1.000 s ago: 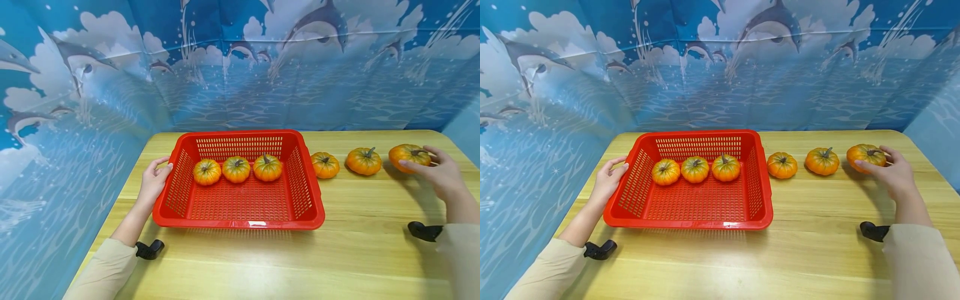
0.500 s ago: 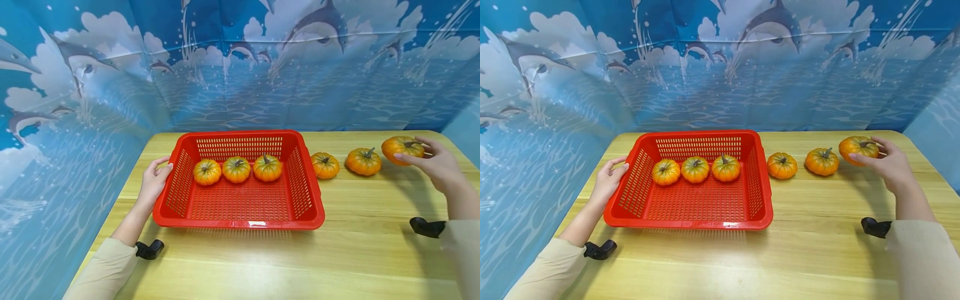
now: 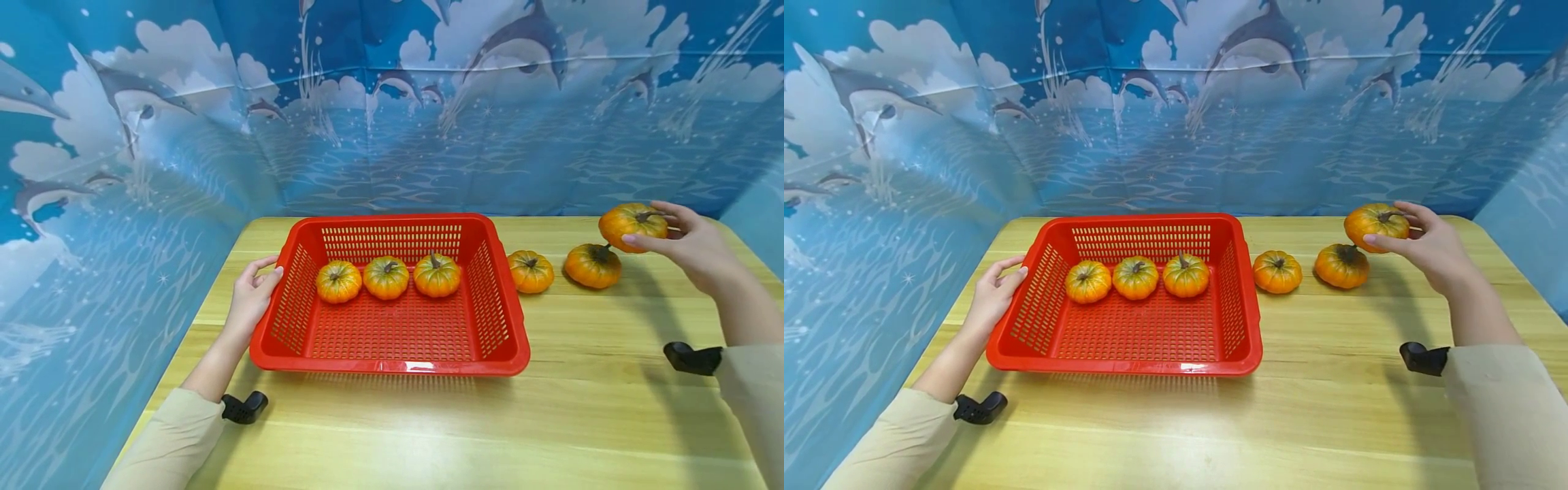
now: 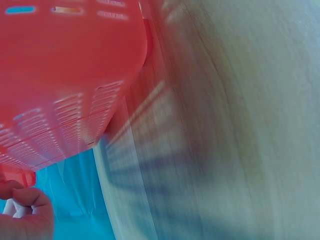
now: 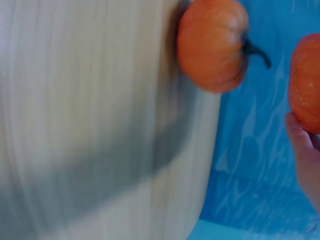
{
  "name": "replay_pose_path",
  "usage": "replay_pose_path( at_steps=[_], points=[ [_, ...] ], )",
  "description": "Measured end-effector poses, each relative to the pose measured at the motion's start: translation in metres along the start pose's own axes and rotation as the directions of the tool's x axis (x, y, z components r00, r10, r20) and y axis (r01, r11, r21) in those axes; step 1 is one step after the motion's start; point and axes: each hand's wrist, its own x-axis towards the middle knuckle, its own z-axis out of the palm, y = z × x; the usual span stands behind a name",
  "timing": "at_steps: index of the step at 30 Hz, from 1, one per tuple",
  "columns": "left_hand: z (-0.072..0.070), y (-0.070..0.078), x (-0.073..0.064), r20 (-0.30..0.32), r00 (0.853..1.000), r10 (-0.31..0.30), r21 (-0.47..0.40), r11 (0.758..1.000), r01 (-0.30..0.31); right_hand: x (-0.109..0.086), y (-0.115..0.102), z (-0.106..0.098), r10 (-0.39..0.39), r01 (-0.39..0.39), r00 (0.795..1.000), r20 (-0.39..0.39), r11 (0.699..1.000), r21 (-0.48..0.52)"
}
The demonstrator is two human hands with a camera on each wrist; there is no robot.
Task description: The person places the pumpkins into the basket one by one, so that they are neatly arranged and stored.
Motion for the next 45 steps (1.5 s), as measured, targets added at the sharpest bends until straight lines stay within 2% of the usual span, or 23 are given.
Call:
replay_pose_path(
  at_steps=[5, 10, 15, 21, 30, 34, 38, 45],
  points=[
    [0.001, 0.0, 0.0, 0.008, 1.0, -0.004, 0.003, 1.0, 0.004, 0.001, -0.019, 0.003, -0.016, 0.014, 0.997, 0.079, 1.0, 0.025],
    [0.002, 0.001, 0.0, 0.015, 1.0, -0.003, -0.003, 1.0, 0.003, 0.001, -0.041, 0.011, -0.074, 0.067, 0.99, 0.12, 0.996, 0.058],
    [0.003, 0.002, 0.001, 0.015, 1.0, -0.007, 0.009, 1.0, 0.007, 0.002, -0.062, 0.025, -0.149, 0.137, 0.978, 0.148, 0.986, 0.09],
    [0.001, 0.001, 0.001, 0.008, 1.0, -0.006, 0.012, 1.0, 0.006, 0.002, -0.09, 0.04, -0.184, 0.174, 0.96, 0.212, 0.983, 0.065],
    [0.0, 0.001, 0.0, 0.007, 1.0, -0.013, 0.02, 1.0, 0.013, -0.003, -0.128, 0.066, -0.281, 0.255, 0.912, 0.298, 0.959, 0.125],
    [0.001, 0.001, 0.0, 0.006, 1.0, -0.012, 0.013, 1.0, 0.012, -0.005, -0.14, 0.076, -0.303, 0.264, 0.895, 0.327, 0.951, 0.16],
    [0.002, 0.001, 0.0, 0.007, 1.0, -0.009, 0.011, 1.0, 0.009, -0.007, -0.15, 0.083, -0.307, 0.268, 0.882, 0.358, 0.951, 0.153],
    [0.002, 0.001, 0.0, -0.011, 1.0, -0.021, 0.017, 1.0, 0.022, -0.008, -0.171, 0.096, -0.346, 0.297, 0.846, 0.405, 0.938, 0.18]
  ],
)
